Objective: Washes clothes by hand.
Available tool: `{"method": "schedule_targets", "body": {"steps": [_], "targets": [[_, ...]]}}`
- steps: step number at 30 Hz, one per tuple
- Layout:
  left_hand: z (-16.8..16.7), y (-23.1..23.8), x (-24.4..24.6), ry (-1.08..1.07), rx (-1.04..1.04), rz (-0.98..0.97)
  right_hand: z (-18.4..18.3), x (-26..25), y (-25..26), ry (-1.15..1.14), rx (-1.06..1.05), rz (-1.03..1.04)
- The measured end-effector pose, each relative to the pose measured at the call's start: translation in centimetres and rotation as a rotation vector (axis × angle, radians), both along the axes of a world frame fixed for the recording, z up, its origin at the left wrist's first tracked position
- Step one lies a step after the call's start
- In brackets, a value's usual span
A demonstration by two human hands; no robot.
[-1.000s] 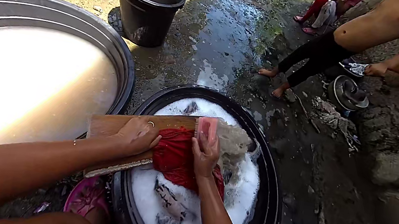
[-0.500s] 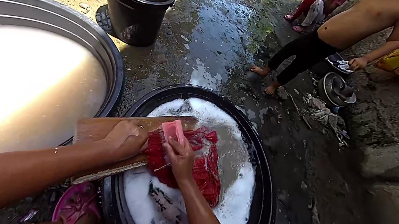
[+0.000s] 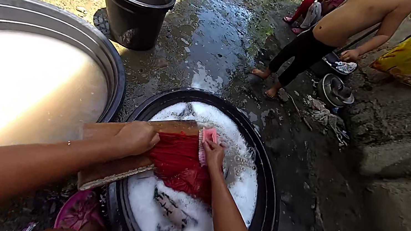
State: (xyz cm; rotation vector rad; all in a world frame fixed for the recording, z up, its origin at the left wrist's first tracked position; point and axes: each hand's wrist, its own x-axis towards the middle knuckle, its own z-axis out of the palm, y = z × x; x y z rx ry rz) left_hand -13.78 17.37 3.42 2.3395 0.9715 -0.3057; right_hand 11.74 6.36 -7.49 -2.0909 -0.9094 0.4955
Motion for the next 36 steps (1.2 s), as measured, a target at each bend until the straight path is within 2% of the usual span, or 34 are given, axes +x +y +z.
{"method": "schedule_targets", "body": {"steps": [2, 3, 5, 6, 8, 11, 13, 16, 18, 19, 21, 24, 26, 28, 30, 32, 33, 36], "targets": [[1.4, 0.9, 1.1, -0.227, -0.092, 0.078, 2.4, 0.2, -0.1, 0.411, 0.307, -0.078], [2.3, 1.0, 1.8, -0.351, -0.096, 0.074, 4.2, -0.2, -0.5, 0.639, 0.471, -0.029], [4.3, 0.4, 3.6, -0.616, -0.082, 0.027, 7.4, -0.9, -1.4, 1.002, 0.722, 0.244], [5.6, -0.1, 4.5, -0.726, -0.119, 0.011, 9.1, -1.4, -1.8, 1.086, 0.777, 0.348], [8.1, -0.9, 6.1, -0.897, -0.253, -0.019, 12.8, -2.4, -2.6, 1.068, 0.811, 0.482], [10.0, -1.2, 6.9, -1.039, -0.440, -0.185, 17.8, -1.9, -3.9, 0.870, 0.849, 0.583], [9.9, -1.4, 7.0, -1.010, -0.501, -0.358, 21.7, -1.6, -5.2, 0.804, 0.913, 0.687], [9.4, -2.6, 7.0, -0.899, -0.575, -0.488, 27.4, -0.7, -6.8, 0.750, 0.983, 0.945], [9.2, -2.8, 6.9, -0.848, -0.567, -0.518, 29.5, 2.6, -7.5, 0.542, 0.985, 1.131], [9.0, -2.8, 6.7, -0.826, -0.523, -0.530, 30.4, 2.7, -8.0, 0.459, 1.067, 1.073], [8.8, -2.4, 6.2, -0.813, -0.469, -0.550, 31.0, 2.8, -8.6, 0.449, 1.313, 0.899], [9.6, -1.3, 4.9, -0.931, -0.627, -0.466, 28.6, 5.7, -7.7, 0.663, 1.569, 0.623], [10.3, -0.4, 3.9, -0.974, -0.717, -0.266, 25.3, 7.0, -5.9, 0.627, 1.500, 0.314], [9.0, 0.6, 3.9, -0.923, -0.647, -0.035, 19.8, 7.4, -2.9, 0.536, 1.265, 0.125], [5.0, 2.2, 4.3, -0.615, -0.392, 0.076, 12.7, 8.2, -0.8, 0.384, 0.979, 0.070], [0.4, 3.2, 4.6, -0.256, -0.215, 0.057, 7.0, 8.5, -0.5, 0.177, 0.670, -0.045], [-0.8, 3.1, 4.4, -0.155, -0.178, 0.045, 4.9, 8.6, -1.1, 0.047, 0.500, -0.104], [-0.2, 1.6, 3.2, -0.083, -0.086, 0.034, -0.8, 9.7, -5.4, -0.386, 0.049, -0.303]]}}
